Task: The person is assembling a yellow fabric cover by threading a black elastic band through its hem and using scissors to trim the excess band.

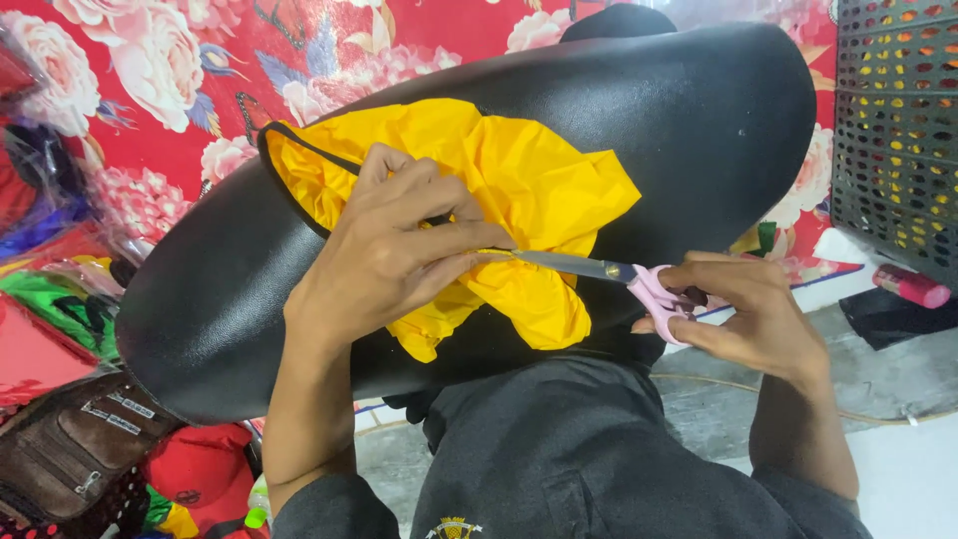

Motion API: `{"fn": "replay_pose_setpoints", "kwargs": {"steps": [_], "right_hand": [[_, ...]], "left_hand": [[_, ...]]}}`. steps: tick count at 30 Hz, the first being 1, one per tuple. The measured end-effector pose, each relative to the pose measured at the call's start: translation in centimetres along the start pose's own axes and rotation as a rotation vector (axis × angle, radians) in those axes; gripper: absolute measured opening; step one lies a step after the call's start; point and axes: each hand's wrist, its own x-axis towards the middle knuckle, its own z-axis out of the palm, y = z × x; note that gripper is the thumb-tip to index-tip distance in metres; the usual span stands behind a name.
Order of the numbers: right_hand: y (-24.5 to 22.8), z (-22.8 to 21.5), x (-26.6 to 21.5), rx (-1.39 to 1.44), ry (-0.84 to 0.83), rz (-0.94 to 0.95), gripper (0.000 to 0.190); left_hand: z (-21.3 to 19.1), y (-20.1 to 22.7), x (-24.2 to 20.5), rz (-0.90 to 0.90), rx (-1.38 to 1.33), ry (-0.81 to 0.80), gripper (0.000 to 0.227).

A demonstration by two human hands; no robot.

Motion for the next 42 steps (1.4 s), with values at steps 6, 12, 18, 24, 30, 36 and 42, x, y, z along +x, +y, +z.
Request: {"fn": "replay_pose_setpoints", "kwargs": {"steps": [6, 12, 18, 24, 30, 36, 42], "right_hand": [[0.0, -0.2, 0.0, 0.015, -0.007, 0.006, 0.038], [0.0, -0.1, 0.1, -0.028, 0.000, -0.007, 0.033], [-0.7, -0.3, 0.4, -0.027, -0.010, -0.009, 0.036], [-0.1, -0.1, 0.0, -0.040, 0.020, -0.007, 0.036], [0.2, 0.1, -0.2, -0.023, 0.043, -0.005, 0.029], [1.5, -0.3, -2.1, -0.099, 0.142, 0.030, 0.041], [4.5, -1.3, -6.9, -0.131, 0.650, 0.165, 0.016]], "left_hand": [[0.1, -0.2, -0.1, -0.002, -0.004, -0.007, 0.012], [-0.1, 0.0, 0.1, -0.012, -0.010, -0.026, 0.009], [0.0, 0.0, 0.0, -0.026, -0.013, -0.042, 0.011], [0.0, -0.1, 0.0, -0.029, -0.013, -0.049, 0.010], [-0.1, 0.0, 0.1, -0.031, -0.019, -0.040, 0.010], [0.0, -0.2, 0.0, -0.018, -0.021, -0.035, 0.010], [-1.2, 0.7, 0.7, 0.002, -0.030, 0.028, 0.013]]}}
